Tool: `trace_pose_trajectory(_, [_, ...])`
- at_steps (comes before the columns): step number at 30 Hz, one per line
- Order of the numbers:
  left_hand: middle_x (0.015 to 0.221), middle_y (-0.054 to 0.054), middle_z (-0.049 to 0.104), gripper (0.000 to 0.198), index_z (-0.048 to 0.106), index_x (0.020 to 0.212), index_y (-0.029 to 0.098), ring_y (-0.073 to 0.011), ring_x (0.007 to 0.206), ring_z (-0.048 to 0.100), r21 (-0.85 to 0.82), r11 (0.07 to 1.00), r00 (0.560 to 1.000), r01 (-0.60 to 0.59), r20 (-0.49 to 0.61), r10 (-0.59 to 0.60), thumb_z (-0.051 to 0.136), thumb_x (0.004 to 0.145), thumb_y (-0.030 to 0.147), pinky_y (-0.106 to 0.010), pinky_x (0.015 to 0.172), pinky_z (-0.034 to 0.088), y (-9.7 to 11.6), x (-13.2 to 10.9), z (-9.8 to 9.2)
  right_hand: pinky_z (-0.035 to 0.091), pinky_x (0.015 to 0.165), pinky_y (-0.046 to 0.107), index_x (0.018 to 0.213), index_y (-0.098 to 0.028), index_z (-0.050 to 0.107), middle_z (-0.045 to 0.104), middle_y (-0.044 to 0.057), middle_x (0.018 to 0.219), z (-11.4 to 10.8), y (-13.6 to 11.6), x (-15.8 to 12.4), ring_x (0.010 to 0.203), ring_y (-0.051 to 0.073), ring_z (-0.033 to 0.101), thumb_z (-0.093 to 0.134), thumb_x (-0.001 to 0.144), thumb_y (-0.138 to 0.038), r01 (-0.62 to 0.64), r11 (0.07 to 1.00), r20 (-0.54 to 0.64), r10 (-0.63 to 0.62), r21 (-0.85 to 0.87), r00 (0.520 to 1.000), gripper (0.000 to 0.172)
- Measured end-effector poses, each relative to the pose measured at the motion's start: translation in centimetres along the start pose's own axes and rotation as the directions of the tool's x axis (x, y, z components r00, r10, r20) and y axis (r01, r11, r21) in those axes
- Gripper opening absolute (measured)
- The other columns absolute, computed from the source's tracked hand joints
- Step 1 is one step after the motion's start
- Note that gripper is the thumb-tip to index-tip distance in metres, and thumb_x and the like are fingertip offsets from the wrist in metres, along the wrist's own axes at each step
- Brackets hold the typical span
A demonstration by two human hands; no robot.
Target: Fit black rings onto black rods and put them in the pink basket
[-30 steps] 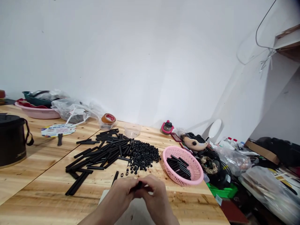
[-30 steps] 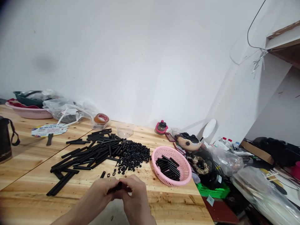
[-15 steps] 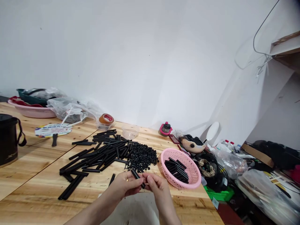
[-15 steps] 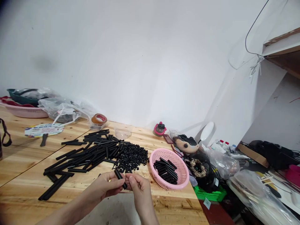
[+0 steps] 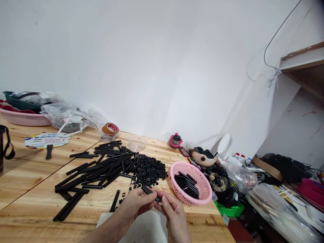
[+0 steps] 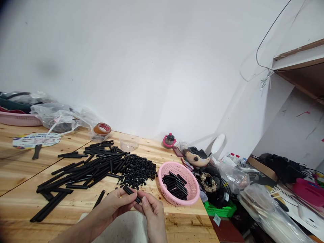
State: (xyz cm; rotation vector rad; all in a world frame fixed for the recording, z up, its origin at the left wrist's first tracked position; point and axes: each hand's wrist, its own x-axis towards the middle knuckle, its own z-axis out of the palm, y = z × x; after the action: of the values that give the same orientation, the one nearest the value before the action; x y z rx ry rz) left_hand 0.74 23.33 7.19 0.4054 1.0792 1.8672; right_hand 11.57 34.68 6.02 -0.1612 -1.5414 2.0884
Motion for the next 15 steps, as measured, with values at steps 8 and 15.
trace_pose_trajectory(8, [0.069,0.000,0.066,0.037,0.069,0.086,0.013,-0.0121,0.062,0.056,0.365,0.918,0.988,-0.156,0.056,0.146,0.080,0.069,0.043,-0.023,0.060,0.043,-0.4,-0.1,-0.9,0.050,0.094,0.046,0.105,-0.019,0.077,0.074,0.014,0.106,-1.3,1.3,0.1,0.101,0.030,0.068,0.072,0.080,-0.050,0.009,0.986,-0.001,-0.010,-0.165,1.000,0.041])
trace_pose_trajectory(15, [0.077,-0.003,0.065,0.019,0.070,0.070,0.018,-0.0183,0.075,0.057,0.920,0.282,0.919,-0.271,0.161,0.360,0.059,0.082,0.027,-0.027,0.066,0.036,-0.5,-1.8,-1.2,0.050,0.069,0.028,0.089,-0.023,0.079,0.067,0.005,0.085,0.7,1.7,-0.2,0.078,0.020,0.061,0.077,0.073,-0.020,0.159,0.844,0.027,-0.169,-0.512,0.985,0.017])
